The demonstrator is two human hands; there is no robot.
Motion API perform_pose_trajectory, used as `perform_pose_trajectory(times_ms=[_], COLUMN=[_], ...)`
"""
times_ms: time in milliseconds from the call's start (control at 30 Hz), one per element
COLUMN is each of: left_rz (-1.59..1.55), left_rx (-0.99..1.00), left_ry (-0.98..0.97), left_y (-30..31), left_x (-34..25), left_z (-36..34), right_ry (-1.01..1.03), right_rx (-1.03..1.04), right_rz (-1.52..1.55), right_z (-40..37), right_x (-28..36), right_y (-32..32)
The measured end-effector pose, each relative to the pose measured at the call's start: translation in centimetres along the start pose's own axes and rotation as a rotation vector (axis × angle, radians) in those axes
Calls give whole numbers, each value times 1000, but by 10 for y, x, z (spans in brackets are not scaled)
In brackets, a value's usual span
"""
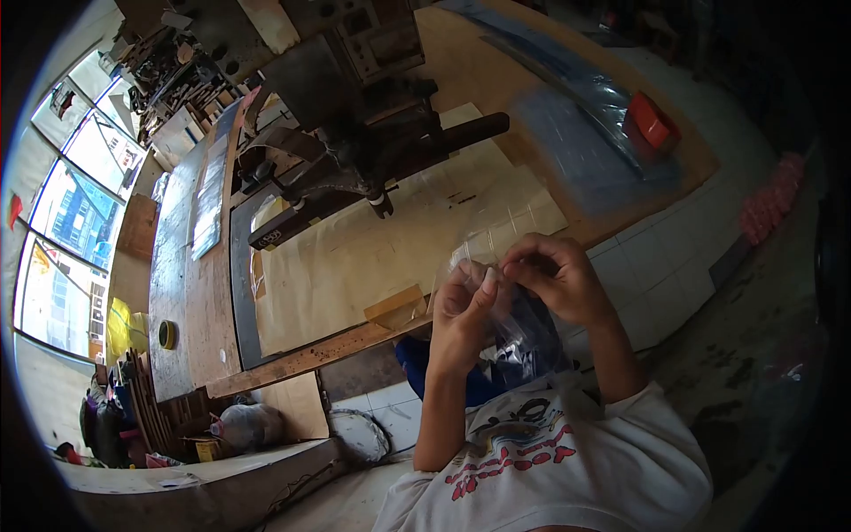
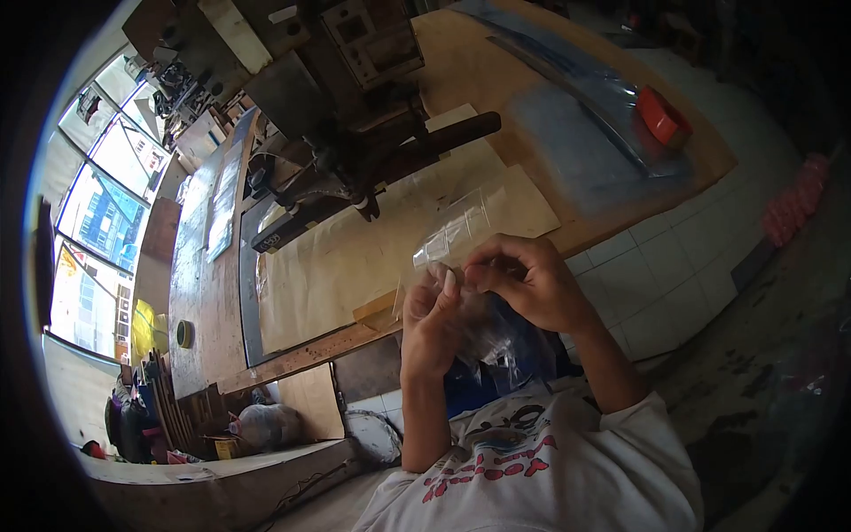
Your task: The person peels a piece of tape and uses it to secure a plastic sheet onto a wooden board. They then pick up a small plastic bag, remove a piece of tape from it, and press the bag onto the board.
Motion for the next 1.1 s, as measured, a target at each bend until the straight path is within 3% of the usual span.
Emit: perform_pose_trajectory(times_ms=[200,433,533,667,733,767,867,967,1000,1033,1100], left_rz=[296,371,483,66,-24,-65,-110,-267,-237,-207,-4], left_rx=[64,-21,-104,34,165,193,269,502,451,399,269], left_ry=[67,-69,-139,8,38,77,139,123,93,62,-11], left_y=[12,29,37,50,53,52,52,52,50,48,50], left_x=[-11,0,10,23,19,17,7,4,2,0,-6], left_z=[-5,-22,-26,-37,-43,-49,-61,-67,-65,-62,-51], right_ry=[-59,-35,73,-54,-160,-74,-195,-280,-296,-170,-200], right_rx=[40,140,163,232,299,346,462,443,429,455,345], right_rz=[7,-113,-171,132,222,266,117,396,447,335,346], right_z=[-5,-16,-17,-32,-41,-44,-47,-44,-43,-39,-37], right_x=[-6,-17,-34,-22,-23,-25,-6,-15,-16,-12,-7], right_y=[5,-2,-3,-13,-13,-13,-12,-6,-4,-3,-3])
Point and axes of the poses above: each hand's wrist, its own z-axis towards the middle knuckle, its own y-axis out of the back of the hand, x = y × z, the point moved 1 cm from there along z, towards the middle knuckle, and after that the axes turned 14 degrees about -x, right-handed, at the moved point
